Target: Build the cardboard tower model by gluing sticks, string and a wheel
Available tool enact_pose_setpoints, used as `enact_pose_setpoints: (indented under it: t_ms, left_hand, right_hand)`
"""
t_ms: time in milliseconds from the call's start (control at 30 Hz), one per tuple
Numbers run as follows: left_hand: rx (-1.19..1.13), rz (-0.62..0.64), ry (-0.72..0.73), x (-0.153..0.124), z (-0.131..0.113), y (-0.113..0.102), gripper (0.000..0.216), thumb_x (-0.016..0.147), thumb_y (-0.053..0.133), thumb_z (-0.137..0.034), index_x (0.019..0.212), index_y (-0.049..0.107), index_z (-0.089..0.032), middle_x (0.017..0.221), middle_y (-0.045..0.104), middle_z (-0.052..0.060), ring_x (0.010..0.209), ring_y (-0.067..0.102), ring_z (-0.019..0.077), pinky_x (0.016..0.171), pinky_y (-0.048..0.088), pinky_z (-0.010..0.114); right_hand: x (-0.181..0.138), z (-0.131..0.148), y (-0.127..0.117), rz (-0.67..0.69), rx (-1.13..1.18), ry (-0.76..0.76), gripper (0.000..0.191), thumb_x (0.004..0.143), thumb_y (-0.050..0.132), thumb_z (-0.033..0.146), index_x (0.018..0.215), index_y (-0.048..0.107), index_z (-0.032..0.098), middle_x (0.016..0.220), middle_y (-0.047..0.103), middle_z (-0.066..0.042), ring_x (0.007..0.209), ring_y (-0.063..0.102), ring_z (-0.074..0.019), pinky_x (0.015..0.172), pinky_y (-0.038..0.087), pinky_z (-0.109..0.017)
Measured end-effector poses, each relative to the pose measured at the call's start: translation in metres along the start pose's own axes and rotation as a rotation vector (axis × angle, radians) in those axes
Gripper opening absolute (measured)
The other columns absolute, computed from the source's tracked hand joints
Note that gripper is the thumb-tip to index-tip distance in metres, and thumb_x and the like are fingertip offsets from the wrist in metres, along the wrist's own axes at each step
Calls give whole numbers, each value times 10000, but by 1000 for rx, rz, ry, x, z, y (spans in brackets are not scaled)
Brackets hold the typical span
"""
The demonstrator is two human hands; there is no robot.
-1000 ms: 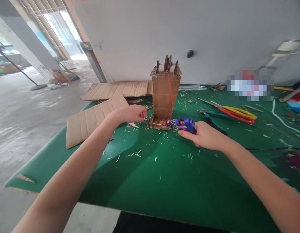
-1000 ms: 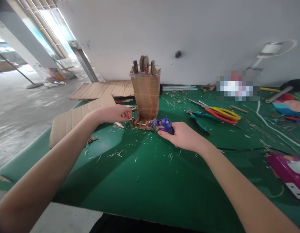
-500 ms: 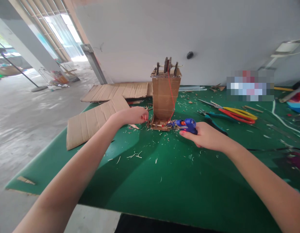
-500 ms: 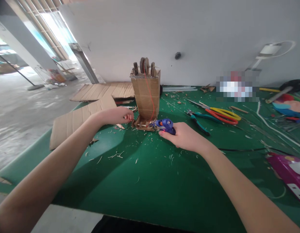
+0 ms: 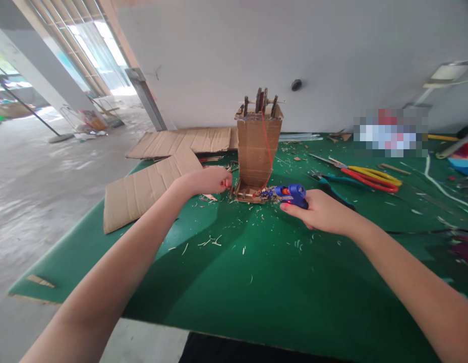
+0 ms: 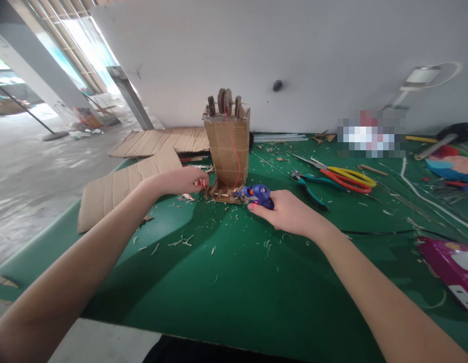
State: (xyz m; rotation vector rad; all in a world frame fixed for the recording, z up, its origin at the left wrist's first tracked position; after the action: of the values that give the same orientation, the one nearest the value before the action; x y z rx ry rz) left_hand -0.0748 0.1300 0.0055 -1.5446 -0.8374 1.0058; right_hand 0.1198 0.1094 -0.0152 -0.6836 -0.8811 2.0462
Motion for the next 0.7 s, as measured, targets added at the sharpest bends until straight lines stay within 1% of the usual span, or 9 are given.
enact_pose_setpoints:
  t_ms: [167, 300, 500, 700]
  left_hand:
    - [36, 17, 0, -1, -5, 0, 236, 691, 430, -95, 773, 646, -138, 764, 653, 47, 669, 550, 137, 596, 368, 246]
    - [44, 19, 13, -1, -6, 1, 250, 691, 422, -91, 772, 652, -145, 764, 652, 45, 662, 550, 140, 592, 362, 253]
    - [86, 29, 38, 2, -4, 7, 263, 677, 420, -105, 762, 664, -156, 750, 658, 48, 662, 553, 151, 628, 367, 271]
    - [93, 45, 45, 1, -5, 10, 239, 674, 422, -121, 723, 653, -162, 675, 624, 35, 581, 495, 135, 580, 338, 269]
  right_hand:
    - [0, 0, -1, -6, -4, -1, 483, 792, 468, 654, 603, 419, 211, 465, 505, 24, 395, 492, -118, 455, 353, -270]
    - [1, 1, -1, -5, -4, 0, 472, 790, 492, 630, 581, 433, 210, 452, 506, 20, 384, 486, -117, 456, 361, -273]
    - [1, -2, 0, 0, -13, 20, 478, 796, 498, 615, 554, 469, 204, 435, 506, 13, 367, 482, -117, 477, 387, -285]
    - [2, -2, 1, -5, -1, 13, 483, 802, 492, 615, 547, 474, 205, 431, 512, 8, 377, 486, -119, 487, 393, -287]
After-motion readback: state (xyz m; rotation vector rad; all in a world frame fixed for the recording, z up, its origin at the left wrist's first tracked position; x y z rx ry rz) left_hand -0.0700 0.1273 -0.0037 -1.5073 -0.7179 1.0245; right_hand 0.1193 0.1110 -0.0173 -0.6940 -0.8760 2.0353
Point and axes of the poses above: each hand's wrist, its own x-axis towards the middle knuckle, its own y-axis out of the palm, z = x × y, the point moved 10 cm from there along x, towards the middle knuckle
